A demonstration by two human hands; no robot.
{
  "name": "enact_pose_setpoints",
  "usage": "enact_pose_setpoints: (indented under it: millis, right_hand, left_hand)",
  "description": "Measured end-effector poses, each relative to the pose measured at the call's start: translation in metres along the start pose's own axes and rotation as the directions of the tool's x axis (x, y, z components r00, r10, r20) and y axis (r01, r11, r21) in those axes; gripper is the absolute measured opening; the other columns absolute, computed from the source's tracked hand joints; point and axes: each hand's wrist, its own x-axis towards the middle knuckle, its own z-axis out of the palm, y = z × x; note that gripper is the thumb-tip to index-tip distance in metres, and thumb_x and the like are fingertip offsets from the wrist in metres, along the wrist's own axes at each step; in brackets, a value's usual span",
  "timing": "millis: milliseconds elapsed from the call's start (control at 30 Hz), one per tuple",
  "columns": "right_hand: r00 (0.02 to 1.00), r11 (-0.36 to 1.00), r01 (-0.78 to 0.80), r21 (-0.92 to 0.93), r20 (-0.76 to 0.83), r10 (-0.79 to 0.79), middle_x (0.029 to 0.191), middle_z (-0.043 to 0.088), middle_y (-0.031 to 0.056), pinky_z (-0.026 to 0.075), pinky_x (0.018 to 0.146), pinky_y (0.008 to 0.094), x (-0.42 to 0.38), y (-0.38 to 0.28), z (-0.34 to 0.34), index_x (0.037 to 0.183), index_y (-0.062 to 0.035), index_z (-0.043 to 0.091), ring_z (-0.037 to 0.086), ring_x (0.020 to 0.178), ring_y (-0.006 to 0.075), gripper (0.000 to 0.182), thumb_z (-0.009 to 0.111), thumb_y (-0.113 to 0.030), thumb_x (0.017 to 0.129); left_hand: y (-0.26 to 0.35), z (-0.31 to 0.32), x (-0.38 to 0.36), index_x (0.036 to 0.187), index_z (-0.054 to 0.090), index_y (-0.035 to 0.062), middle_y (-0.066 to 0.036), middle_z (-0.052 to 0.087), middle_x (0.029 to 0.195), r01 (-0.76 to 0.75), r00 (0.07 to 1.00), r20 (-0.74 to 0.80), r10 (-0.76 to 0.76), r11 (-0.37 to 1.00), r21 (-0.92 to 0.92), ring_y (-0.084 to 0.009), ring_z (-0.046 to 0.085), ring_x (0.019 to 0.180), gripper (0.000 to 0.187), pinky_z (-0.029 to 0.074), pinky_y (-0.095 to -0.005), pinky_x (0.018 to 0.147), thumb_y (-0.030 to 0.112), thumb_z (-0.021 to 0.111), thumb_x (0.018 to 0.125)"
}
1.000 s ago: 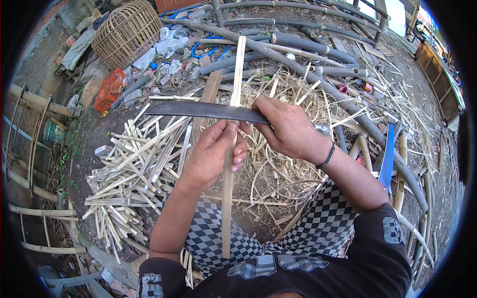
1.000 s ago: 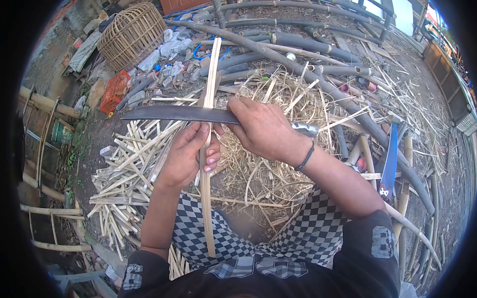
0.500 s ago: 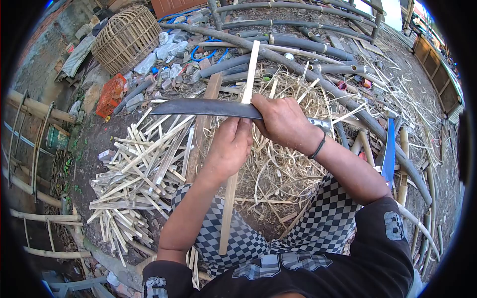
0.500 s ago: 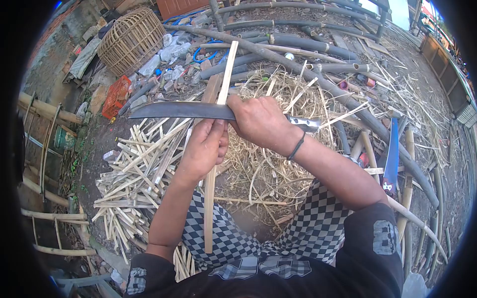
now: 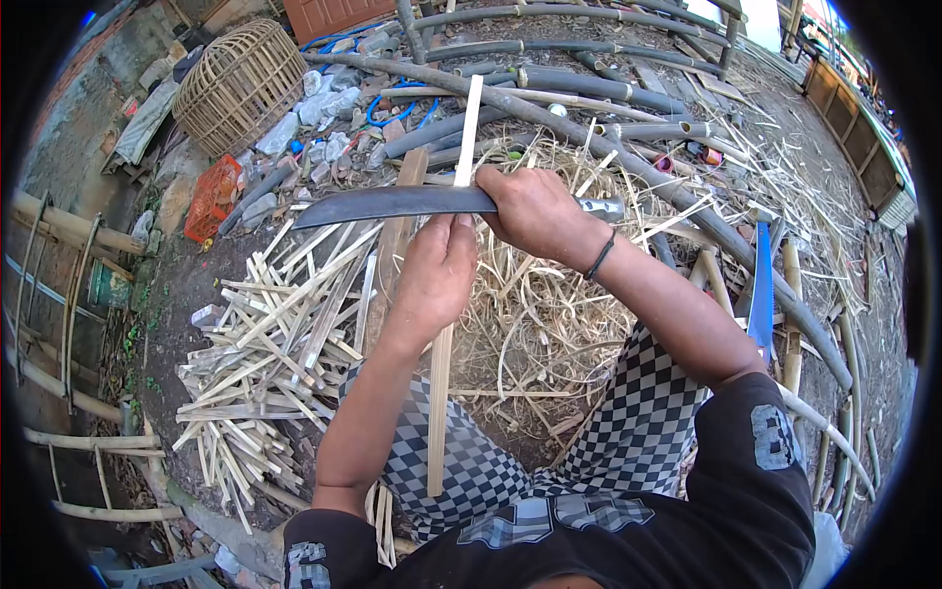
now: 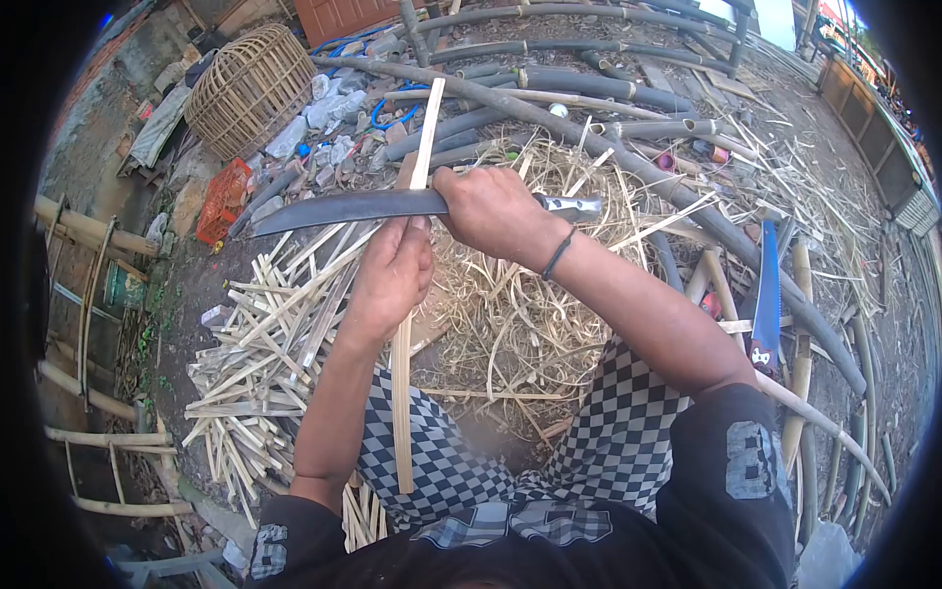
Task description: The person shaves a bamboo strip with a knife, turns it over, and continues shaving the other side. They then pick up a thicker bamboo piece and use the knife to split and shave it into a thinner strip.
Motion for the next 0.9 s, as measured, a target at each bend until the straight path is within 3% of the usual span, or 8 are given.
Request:
enact_pose_setpoints:
  millis: [167, 267, 367, 667, 733, 833, 867, 900]
  right_hand:
    - [0.997, 0.998, -0.057, 0.011, 0.046, 0.057, 0.069, 0.065, 0.0216, 0.053, 0.065, 0.0541, -0.004, -0.011, -0.007, 0.093, -0.0041, 0.056, 0.067, 0.07, 0.0445, 0.018, 0.067, -0.016, 0.085]
    - [0.994, 0.998, -0.053, -0.032, 0.091, 0.056, 0.069, 0.065, 0.0211, 0.054, 0.064, 0.0541, -0.009, -0.011, -0.003, 0.092, -0.0047, 0.056, 0.067, 0.07, 0.0444, 0.016, 0.064, -0.018, 0.088]
    - [0.994, 0.994, -0.1, -0.053, -0.045, 0.097, 0.069, 0.065, 0.0208, 0.054, 0.064, 0.0542, 0.007, 0.014, 0.0, 0.09, -0.0046, 0.057, 0.067, 0.069, 0.0442, 0.016, 0.064, -0.019, 0.088]
    - [0.992, 0.999, -0.054, 0.005, 0.118, 0.053, 0.077, 0.069, 0.0229, 0.056, 0.072, 0.0511, 0.003, -0.014, -0.012, 0.09, -0.0025, 0.063, 0.07, 0.078, 0.0424, 0.017, 0.067, -0.017, 0.084]
    - [0.992, 0.999, -0.048, 0.005, 0.121, 0.047, 0.076, 0.068, 0.0217, 0.056, 0.071, 0.0517, -0.001, -0.009, -0.008, 0.09, -0.0035, 0.062, 0.069, 0.077, 0.0425, 0.017, 0.069, -0.017, 0.082]
    - [0.997, 0.998, -0.048, -0.027, 0.057, 0.05, 0.074, 0.068, 0.0193, 0.054, 0.07, 0.0528, 0.006, -0.003, 0.0, 0.087, -0.0058, 0.061, 0.068, 0.074, 0.0423, 0.016, 0.07, -0.017, 0.081]
    - [0.996, 0.996, -0.088, 0.017, 0.031, 0.088, 0.074, 0.068, 0.019, 0.054, 0.07, 0.0527, 0.011, 0.001, 0.0, 0.087, -0.0057, 0.061, 0.068, 0.074, 0.0421, 0.017, 0.071, -0.017, 0.08]
    - [0.992, 0.99, -0.127, 0.063, 0.001, 0.127, 0.074, 0.068, 0.0187, 0.055, 0.07, 0.0525, 0.014, 0.001, 0.0, 0.086, -0.0056, 0.06, 0.069, 0.074, 0.042, 0.017, 0.071, -0.017, 0.08]
  left_hand:
    - [0.027, -0.013, -0.011, 0.109, 0.058, -0.0009, 0.0, 0.052, 0.069, 0.267, 0.953, 0.2, -0.227, 0.942, -0.203, -0.0098, 0.05, 0.061, 0.031, 0.043, -0.0322, 0.056, 0.03, 0.06, 0.102]
    - [0.015, -0.011, -0.01, 0.103, 0.058, 0.0047, 0.004, 0.047, 0.063, -0.065, 0.989, 0.132, 0.063, 0.998, 0.01, -0.005, 0.043, 0.054, 0.033, 0.037, -0.0256, 0.048, 0.037, 0.063, 0.101]
    - [0.023, -0.01, -0.018, 0.097, 0.055, 0.0073, 0.005, 0.046, 0.062, 0.159, 0.98, 0.131, -0.15, 0.986, -0.059, -0.005, 0.042, 0.054, 0.037, 0.037, -0.0254, 0.048, 0.044, 0.063, 0.1]
    - [0.024, -0.005, -0.013, 0.106, 0.058, 0.0014, -0.002, 0.052, 0.076, 0.053, 0.996, 0.071, -0.057, 0.996, 0.065, -0.0127, 0.049, 0.073, 0.034, 0.044, -0.0342, 0.067, 0.034, 0.066, 0.099]
    - [0.026, -0.007, -0.011, 0.097, 0.045, 0.0122, 0.009, 0.038, 0.064, 0.082, 0.987, 0.139, -0.079, 0.996, -0.017, -0.0005, 0.03, 0.041, 0.022, 0.025, -0.0216, 0.036, 0.027, 0.06, 0.103]
    - [0.02, -0.005, -0.01, 0.097, 0.045, 0.0128, 0.009, 0.037, 0.063, 0.02, 0.995, 0.096, -0.018, 0.999, -0.028, -0.0001, 0.03, 0.041, 0.021, 0.024, -0.0216, 0.036, 0.026, 0.059, 0.104]
    - [0.023, -0.008, -0.013, 0.097, 0.057, 0.0027, -0.001, 0.053, 0.073, 0.057, 0.997, 0.049, -0.059, 0.997, 0.049, -0.0118, 0.048, 0.066, 0.027, 0.044, -0.0334, 0.062, 0.028, 0.065, 0.1]
    - [0.023, -0.007, -0.012, 0.097, 0.057, 0.0027, -0.001, 0.053, 0.073, 0.057, 0.997, 0.054, -0.06, 0.997, 0.053, -0.0118, 0.048, 0.066, 0.027, 0.044, -0.0334, 0.062, 0.028, 0.065, 0.1]
